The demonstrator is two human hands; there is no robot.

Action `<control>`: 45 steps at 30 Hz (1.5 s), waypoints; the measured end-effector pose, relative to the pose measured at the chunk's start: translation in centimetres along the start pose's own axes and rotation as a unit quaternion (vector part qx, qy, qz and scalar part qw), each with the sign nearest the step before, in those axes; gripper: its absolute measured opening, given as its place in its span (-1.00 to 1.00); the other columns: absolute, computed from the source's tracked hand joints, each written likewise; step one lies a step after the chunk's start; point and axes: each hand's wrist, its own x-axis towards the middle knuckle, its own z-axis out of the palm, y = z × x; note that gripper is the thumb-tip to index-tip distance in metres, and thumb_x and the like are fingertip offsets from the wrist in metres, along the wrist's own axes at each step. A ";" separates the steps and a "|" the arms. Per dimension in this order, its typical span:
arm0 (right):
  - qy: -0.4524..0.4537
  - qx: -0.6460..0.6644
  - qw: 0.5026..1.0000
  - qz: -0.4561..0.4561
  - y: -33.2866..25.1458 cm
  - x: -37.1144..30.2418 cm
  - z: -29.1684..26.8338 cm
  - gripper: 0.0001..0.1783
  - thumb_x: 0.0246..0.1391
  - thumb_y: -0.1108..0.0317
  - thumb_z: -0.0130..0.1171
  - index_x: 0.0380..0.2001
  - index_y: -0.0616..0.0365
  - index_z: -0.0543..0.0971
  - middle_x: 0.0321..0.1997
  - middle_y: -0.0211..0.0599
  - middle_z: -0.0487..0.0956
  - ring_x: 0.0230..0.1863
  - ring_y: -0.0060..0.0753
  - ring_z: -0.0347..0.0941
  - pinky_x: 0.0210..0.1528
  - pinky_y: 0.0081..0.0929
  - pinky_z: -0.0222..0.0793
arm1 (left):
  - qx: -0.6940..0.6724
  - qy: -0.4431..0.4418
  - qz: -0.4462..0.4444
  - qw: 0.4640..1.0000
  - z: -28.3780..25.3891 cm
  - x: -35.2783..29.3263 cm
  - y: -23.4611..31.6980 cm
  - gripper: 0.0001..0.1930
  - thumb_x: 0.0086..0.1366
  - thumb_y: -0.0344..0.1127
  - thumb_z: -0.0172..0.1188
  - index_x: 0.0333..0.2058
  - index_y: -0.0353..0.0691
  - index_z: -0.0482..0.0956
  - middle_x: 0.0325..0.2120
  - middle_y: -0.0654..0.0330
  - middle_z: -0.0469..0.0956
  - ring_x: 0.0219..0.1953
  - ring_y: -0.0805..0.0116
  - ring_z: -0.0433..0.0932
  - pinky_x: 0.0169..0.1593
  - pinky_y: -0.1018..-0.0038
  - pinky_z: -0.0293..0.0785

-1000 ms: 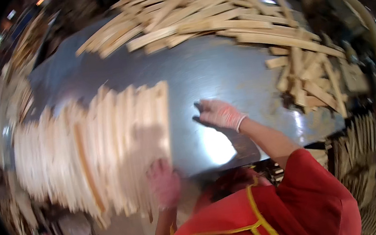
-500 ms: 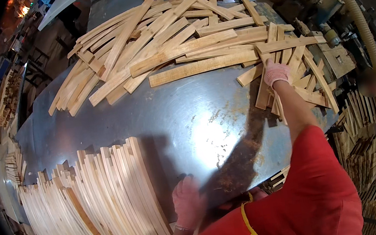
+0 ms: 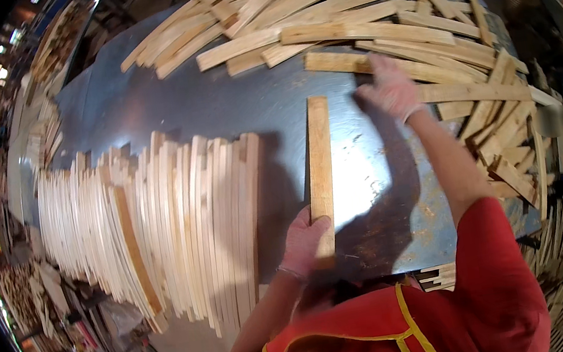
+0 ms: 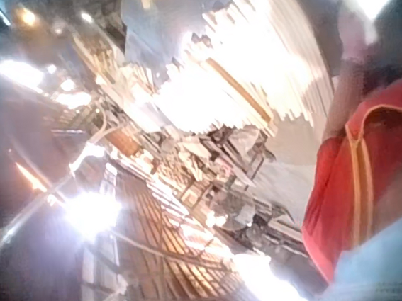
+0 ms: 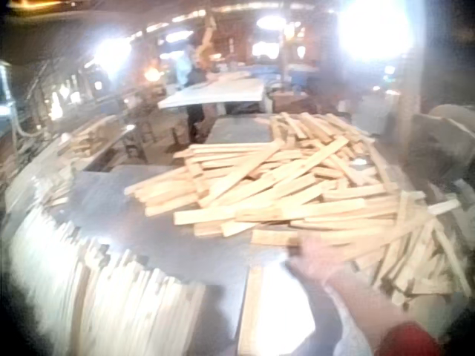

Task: The person stacks thin wooden planks on a metal table in a workshop. They pick up planks from a pile and arrange them into a neat stack, occasionally adjusting the alignment of the wood pieces.

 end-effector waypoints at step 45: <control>-0.062 -0.218 0.896 0.381 -6.3 -19.5 -0.9 -0.03 0.17 -0.07 0.37 0.52 0.11 0.28 0.58 0.05 0.29 0.45 0.25 0.39 0.49 -0.04 0.29 | 0.613 0.517 0.251 0.542 -42.0 -19.1 -1.8 -0.41 0.19 -0.05 0.40 0.17 -0.16 0.64 0.19 -0.11 0.59 0.28 -0.17 0.53 0.37 0.03 0.42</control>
